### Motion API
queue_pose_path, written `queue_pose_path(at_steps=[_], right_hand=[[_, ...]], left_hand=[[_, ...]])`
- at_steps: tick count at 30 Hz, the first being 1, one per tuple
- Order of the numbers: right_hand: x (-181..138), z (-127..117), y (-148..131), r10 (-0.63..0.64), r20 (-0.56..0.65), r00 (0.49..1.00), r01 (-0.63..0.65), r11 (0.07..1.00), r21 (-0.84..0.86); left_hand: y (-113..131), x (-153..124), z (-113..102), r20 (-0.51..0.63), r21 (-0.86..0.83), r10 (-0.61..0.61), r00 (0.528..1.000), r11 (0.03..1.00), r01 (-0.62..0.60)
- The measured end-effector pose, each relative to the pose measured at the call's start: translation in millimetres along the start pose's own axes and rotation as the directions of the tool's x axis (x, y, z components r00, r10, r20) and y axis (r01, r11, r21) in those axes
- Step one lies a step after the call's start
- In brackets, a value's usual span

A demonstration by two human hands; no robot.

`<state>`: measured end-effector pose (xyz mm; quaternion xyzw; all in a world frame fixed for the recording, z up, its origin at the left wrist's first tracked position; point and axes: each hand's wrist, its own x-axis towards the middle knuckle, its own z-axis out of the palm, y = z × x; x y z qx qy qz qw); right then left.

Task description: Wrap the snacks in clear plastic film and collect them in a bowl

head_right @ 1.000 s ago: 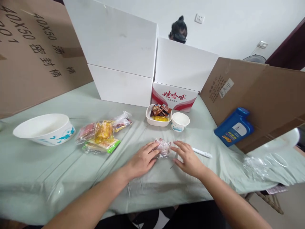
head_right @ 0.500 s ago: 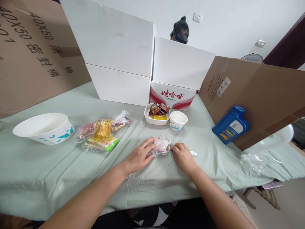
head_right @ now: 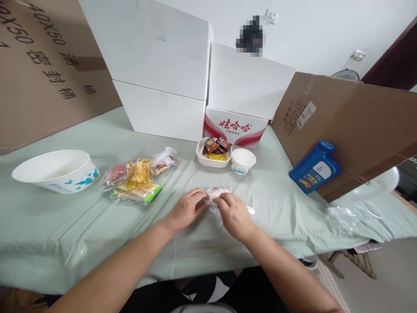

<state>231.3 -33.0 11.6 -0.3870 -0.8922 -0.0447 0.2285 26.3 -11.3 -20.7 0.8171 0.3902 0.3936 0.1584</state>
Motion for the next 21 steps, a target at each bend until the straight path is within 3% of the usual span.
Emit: queue_pose_path(at_steps=[2, 4, 8, 11, 13, 15, 17, 19, 21], right_hand=[[11, 8, -9, -0.057, 0.096, 0.994, 0.062, 0.997, -0.052], [13, 12, -2, -0.030, 0.122, 0.992, 0.040, 0.996, -0.085], [-13, 8, 50, 0.188, 0.003, 0.982, -0.186, 0.974, -0.129], [-40, 0, 91, 0.407, -0.049, 0.912, -0.407, 0.887, -0.218], [-50, -4, 101, 0.469, -0.101, 0.877, -0.479, 0.841, -0.252], [-49, -6, 94, 0.431, -0.173, 0.885, -0.460, 0.866, -0.196], [-37, -5, 72, 0.333, -0.208, 0.920, -0.355, 0.931, -0.078], [-20, 0, 46, 0.209, -0.141, 0.968, -0.208, 0.978, 0.027], [-5, 7, 24, 0.088, -0.039, 0.995, -0.086, 0.994, 0.065]], left_hand=[[0, 0, -2, -0.013, -0.003, -0.041, 0.999, 0.999, 0.040], [-2, 0, -1, -0.050, 0.008, -0.060, 0.997, 0.998, 0.060], [-5, -1, 3, -0.128, -0.033, -0.094, 0.987, 0.995, 0.090], [-3, -2, 5, -0.157, -0.061, -0.131, 0.979, 0.991, 0.123], [2, -2, 3, -0.225, -0.053, -0.124, 0.967, 0.992, 0.115], [6, -1, -2, -0.322, -0.018, -0.050, 0.946, 0.999, 0.046], [8, 0, -5, -0.358, 0.033, 0.069, 0.931, 0.998, -0.061], [7, 1, -6, -0.270, 0.065, 0.158, 0.950, 0.987, -0.146], [3, 1, -4, -0.098, 0.096, 0.150, 0.984, 0.985, -0.141]])
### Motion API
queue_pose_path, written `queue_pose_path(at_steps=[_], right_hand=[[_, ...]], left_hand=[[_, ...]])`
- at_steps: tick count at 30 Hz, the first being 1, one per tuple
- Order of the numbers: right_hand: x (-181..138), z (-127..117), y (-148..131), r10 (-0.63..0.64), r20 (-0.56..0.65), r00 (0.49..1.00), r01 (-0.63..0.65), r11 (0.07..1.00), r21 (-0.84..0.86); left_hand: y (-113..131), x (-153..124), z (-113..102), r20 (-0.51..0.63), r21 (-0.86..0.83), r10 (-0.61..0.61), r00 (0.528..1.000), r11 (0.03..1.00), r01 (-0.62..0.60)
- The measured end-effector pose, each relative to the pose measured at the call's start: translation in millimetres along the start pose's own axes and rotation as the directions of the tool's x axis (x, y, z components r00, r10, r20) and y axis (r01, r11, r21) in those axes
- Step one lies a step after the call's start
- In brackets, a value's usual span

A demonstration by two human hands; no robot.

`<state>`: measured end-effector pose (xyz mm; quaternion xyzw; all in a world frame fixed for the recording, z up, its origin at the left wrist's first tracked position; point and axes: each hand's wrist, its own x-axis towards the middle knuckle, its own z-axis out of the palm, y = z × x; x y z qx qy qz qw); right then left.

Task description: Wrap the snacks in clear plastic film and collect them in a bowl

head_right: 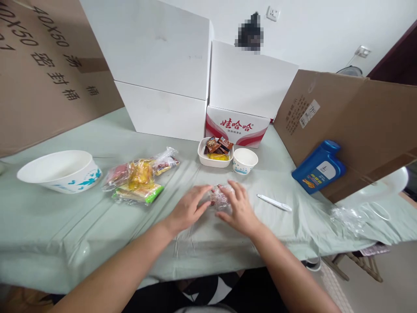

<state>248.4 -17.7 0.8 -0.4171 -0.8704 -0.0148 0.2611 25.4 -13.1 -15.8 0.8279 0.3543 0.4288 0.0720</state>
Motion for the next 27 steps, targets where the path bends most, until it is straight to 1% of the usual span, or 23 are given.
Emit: queue_pose_path(at_steps=[2, 3, 5, 8, 10, 12, 14, 16, 17, 19, 20, 21, 23, 25, 27], right_hand=[[8, 8, -10, -0.062, 0.067, 0.996, 0.062, 0.998, -0.001], [9, 10, -11, -0.072, 0.075, 0.995, 0.072, 0.997, 0.001], [6, 8, -4, -0.070, 0.039, 0.997, 0.069, 0.997, 0.032], [-12, -9, 17, -0.022, -0.062, 0.998, 0.027, 0.997, 0.079], [-30, -24, 33, 0.051, -0.139, 0.989, -0.044, 0.998, 0.054], [-50, -36, 48, 0.141, -0.212, 0.967, -0.140, 0.990, 0.019], [-67, -44, 60, 0.233, -0.268, 0.935, -0.241, 0.971, 0.002], [-80, -48, 66, 0.299, -0.298, 0.907, -0.315, 0.949, -0.006], [-85, -49, 66, 0.317, -0.314, 0.895, -0.340, 0.940, -0.019], [-88, -52, 59, 0.316, -0.350, 0.882, -0.357, 0.932, -0.058], [-87, -53, 52, 0.293, -0.370, 0.882, -0.343, 0.936, -0.077], [-85, -55, 44, 0.254, -0.390, 0.885, -0.311, 0.946, -0.090], [-76, -59, 27, 0.145, -0.397, 0.906, -0.199, 0.975, -0.098], [-65, -60, 12, 0.039, -0.322, 0.946, -0.075, 0.992, -0.103], [-54, -56, 5, -0.011, -0.188, 0.982, -0.013, 0.992, -0.128]], left_hand=[[-4, -1, 3, 0.149, 0.087, -0.084, 0.985, 0.994, 0.072], [-6, -2, 4, 0.190, 0.136, -0.138, 0.972, 0.984, 0.113], [-8, -2, 4, 0.212, 0.192, -0.211, 0.954, 0.966, 0.171], [-9, -1, 2, 0.151, 0.183, -0.233, 0.961, 0.962, 0.205], [-8, 0, 0, 0.081, 0.178, -0.240, 0.967, 0.958, 0.223], [-6, 0, -2, 0.018, 0.185, -0.250, 0.968, 0.952, 0.242], [-3, 1, -3, -0.021, 0.203, -0.239, 0.971, 0.950, 0.239], [1, 1, -4, -0.059, 0.223, -0.180, 0.982, 0.956, 0.189], [4, 1, -5, -0.076, 0.227, -0.130, 0.989, 0.963, 0.144], [11, 0, -5, -0.081, 0.205, -0.006, 0.997, 0.979, 0.022], [15, 0, -5, -0.060, 0.179, 0.059, 0.996, 0.983, -0.047], [18, -1, -4, -0.028, 0.152, 0.116, 0.993, 0.982, -0.111], [23, -4, 1, 0.054, 0.123, 0.201, 0.978, 0.971, -0.206], [23, -6, 6, 0.140, 0.152, 0.217, 0.966, 0.959, -0.237], [20, -8, 11, 0.211, 0.215, 0.176, 0.961, 0.951, -0.222]])
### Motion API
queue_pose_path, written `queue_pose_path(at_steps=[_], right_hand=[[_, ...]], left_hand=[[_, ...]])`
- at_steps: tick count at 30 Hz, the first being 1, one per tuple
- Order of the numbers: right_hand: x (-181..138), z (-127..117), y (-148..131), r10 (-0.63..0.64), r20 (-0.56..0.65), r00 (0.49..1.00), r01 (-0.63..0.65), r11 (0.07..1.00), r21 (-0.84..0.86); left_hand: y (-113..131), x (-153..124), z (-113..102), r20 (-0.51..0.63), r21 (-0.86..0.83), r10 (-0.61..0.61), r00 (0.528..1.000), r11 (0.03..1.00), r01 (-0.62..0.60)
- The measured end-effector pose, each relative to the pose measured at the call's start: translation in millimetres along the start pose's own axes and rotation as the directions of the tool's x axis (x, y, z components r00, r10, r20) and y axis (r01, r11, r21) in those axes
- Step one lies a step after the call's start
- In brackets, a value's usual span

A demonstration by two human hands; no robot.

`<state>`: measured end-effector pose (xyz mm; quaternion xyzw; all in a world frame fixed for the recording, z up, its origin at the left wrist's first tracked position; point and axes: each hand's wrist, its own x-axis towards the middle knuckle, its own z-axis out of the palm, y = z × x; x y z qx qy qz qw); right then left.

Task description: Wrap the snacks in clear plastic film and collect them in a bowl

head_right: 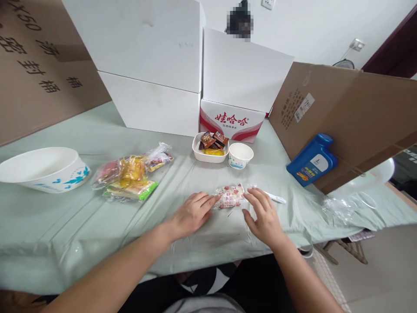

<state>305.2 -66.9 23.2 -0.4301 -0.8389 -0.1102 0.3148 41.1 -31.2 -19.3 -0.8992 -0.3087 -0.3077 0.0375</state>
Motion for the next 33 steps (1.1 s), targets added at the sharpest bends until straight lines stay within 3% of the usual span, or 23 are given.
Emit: queue_pose_path(at_steps=[4, 9, 14, 17, 21, 25, 29, 31, 33], right_hand=[[6, 12, -2, -0.012, 0.215, 0.977, 0.038, 0.993, -0.115], [-7, 6, -12, -0.072, 0.295, 0.953, 0.099, 0.992, -0.078], [-23, -6, -29, -0.091, 0.475, 0.875, 0.070, 0.996, 0.063], [-28, -3, -28, -0.005, 0.441, 0.898, -0.010, 0.999, 0.033], [-29, 8, -20, 0.196, 0.420, 0.886, -0.120, 0.972, -0.202], [-20, 17, -12, 0.336, 0.432, 0.837, -0.173, 0.911, -0.374], [-2, 22, 0, 0.424, 0.391, 0.817, -0.260, 0.876, -0.406], [9, 22, 6, 0.431, 0.328, 0.841, -0.291, 0.870, -0.398], [20, 20, 7, 0.360, 0.227, 0.905, -0.267, 0.895, -0.356]], left_hand=[[-7, 0, 1, 0.015, 0.073, -0.002, 1.000, 0.997, 0.001], [2, 1, -20, -0.093, 0.041, 0.056, 0.994, 0.998, -0.052], [36, -5, -33, 0.150, -0.116, 0.169, 0.974, 0.982, -0.152], [52, -9, -26, 0.277, -0.139, 0.106, 0.955, 0.988, -0.069], [52, -11, -15, 0.363, -0.075, 0.014, 0.932, 0.997, 0.015], [41, -12, -9, 0.310, -0.022, -0.173, 0.935, 0.982, 0.190], [35, -12, -6, 0.260, 0.069, -0.347, 0.901, 0.938, 0.341], [35, -12, -6, 0.273, 0.108, -0.406, 0.872, 0.914, 0.392], [34, -11, -7, 0.285, 0.102, -0.443, 0.850, 0.896, 0.432]])
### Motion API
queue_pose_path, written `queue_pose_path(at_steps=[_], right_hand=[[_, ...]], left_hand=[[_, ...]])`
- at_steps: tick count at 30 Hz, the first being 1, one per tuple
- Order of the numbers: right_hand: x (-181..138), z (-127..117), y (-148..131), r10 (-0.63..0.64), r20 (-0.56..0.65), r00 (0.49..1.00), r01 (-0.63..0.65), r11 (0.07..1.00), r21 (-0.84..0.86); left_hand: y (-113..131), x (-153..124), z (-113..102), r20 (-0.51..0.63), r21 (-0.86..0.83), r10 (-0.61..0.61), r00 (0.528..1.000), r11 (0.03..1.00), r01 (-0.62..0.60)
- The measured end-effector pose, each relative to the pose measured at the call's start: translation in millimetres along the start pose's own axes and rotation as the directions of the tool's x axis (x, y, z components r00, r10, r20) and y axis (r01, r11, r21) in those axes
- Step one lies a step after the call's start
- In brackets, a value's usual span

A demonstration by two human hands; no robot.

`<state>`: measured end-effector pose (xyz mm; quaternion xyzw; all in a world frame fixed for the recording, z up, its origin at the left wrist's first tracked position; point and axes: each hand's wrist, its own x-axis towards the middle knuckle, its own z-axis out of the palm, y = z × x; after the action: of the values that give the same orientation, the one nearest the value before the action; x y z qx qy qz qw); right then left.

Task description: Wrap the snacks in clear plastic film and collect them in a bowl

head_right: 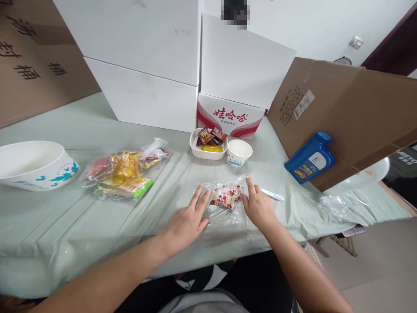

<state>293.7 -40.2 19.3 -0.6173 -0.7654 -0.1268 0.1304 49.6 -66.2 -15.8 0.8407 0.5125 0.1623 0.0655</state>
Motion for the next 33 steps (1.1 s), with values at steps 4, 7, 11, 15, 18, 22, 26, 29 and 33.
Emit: queue_pose_path(at_steps=[4, 7, 11, 15, 18, 22, 26, 29, 33], right_hand=[[13, -10, -15, -0.260, -0.139, 0.956, 0.283, 0.940, 0.188], [17, -5, -27, -0.440, 0.005, 0.898, 0.417, 0.855, 0.309], [25, 15, -21, -0.381, 0.191, 0.905, 0.337, 0.914, 0.226], [37, 27, 6, -0.253, 0.202, 0.946, 0.186, 0.935, 0.301], [52, 24, 25, -0.104, 0.242, 0.965, -0.084, 0.747, 0.659], [89, 9, 39, 0.025, 0.426, 0.904, -0.424, 0.167, 0.890], [143, 1, 30, 0.107, 0.281, 0.954, -0.298, 0.211, 0.931], [181, 5, 6, 0.074, 0.084, 0.994, -0.112, 0.574, 0.812], [214, 17, -34, -0.021, -0.013, 1.000, 0.024, 0.746, 0.666]], left_hand=[[-4, 2, -2, 0.047, -0.092, -0.029, 0.998, 0.995, 0.033], [-8, 3, -3, 0.082, -0.156, -0.036, 0.996, 0.987, 0.048], [-12, 4, -2, 0.103, -0.211, 0.008, 0.995, 0.977, 0.014], [-13, 5, -4, 0.135, -0.233, 0.034, 0.990, 0.973, -0.002], [-13, 5, -6, 0.170, -0.229, 0.023, 0.985, 0.973, 0.017], [-14, 3, -5, 0.163, -0.220, 0.026, 0.986, 0.975, 0.011], [-16, 2, -2, 0.137, -0.213, 0.012, 0.990, 0.977, 0.017], [-14, 1, -2, 0.143, -0.225, -0.023, 0.989, 0.973, 0.055], [-12, 3, -7, 0.196, -0.239, -0.064, 0.978, 0.965, 0.111]])
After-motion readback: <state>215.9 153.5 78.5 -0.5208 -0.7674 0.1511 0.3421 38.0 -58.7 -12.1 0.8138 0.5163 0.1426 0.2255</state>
